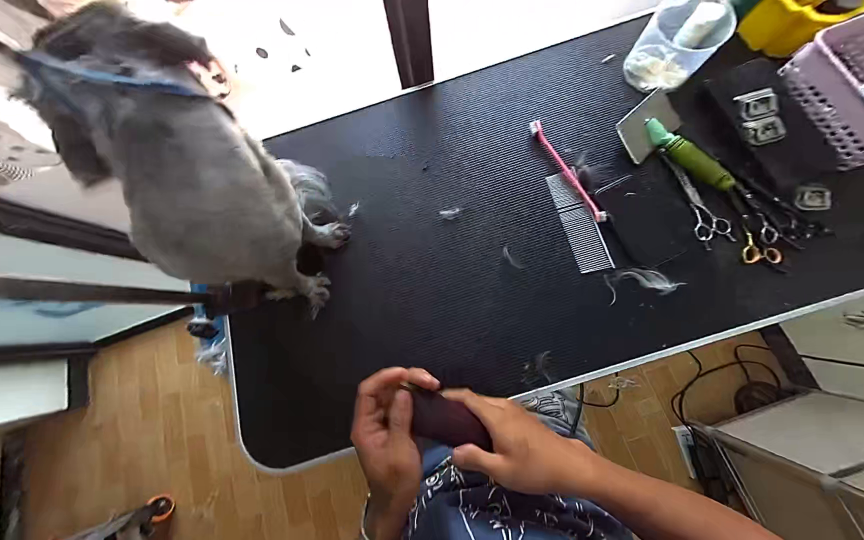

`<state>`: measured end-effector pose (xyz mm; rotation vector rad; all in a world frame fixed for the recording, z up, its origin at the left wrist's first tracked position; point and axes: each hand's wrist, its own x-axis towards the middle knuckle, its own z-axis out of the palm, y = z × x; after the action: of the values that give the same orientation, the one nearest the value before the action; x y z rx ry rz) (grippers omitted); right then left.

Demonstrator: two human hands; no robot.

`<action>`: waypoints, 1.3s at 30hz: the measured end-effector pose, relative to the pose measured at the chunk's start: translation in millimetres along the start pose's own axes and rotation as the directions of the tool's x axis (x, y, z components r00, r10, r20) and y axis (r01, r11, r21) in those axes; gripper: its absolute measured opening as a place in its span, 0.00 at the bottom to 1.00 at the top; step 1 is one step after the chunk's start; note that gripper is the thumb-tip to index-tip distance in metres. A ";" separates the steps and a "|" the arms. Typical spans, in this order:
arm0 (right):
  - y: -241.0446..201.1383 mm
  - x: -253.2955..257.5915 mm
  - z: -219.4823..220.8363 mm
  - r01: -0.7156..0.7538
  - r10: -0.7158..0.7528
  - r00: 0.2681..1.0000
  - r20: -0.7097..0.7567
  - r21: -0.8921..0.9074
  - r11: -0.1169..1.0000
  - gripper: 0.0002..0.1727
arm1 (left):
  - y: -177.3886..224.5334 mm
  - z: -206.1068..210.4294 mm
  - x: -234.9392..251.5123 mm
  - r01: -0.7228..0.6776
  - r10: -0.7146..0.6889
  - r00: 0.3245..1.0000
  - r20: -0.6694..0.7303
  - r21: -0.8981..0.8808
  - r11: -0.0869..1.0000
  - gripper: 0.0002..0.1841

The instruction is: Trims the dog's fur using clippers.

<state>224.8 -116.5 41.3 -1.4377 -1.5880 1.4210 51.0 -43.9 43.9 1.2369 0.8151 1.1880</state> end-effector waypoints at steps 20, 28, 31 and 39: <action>84.0 -83.8 -71.6 0.031 0.127 0.968 -0.215 0.609 0.793 0.29 | -49.8 113.9 89.5 -0.142 -0.274 0.495 0.824 0.388 0.910 0.16; 106.4 -79.8 -102.4 -0.020 0.352 0.868 -0.350 0.684 0.729 0.31 | -74.1 172.3 162.7 0.454 -0.559 0.715 0.420 0.329 0.828 0.14; 112.8 -76.2 -94.1 0.056 0.451 0.799 -0.397 0.797 0.601 0.32 | -70.2 207.3 187.0 0.320 -0.507 0.691 0.515 0.411 0.853 0.15; 109.4 -78.0 -94.1 0.088 0.479 0.780 -0.403 0.828 0.553 0.29 | -119.8 351.7 213.1 -0.496 -0.323 0.548 0.771 0.611 0.617 0.17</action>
<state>367.4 -173.8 -16.0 -1.2724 -0.2212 1.3358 461.0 78.5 24.4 2.3748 0.4742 0.0536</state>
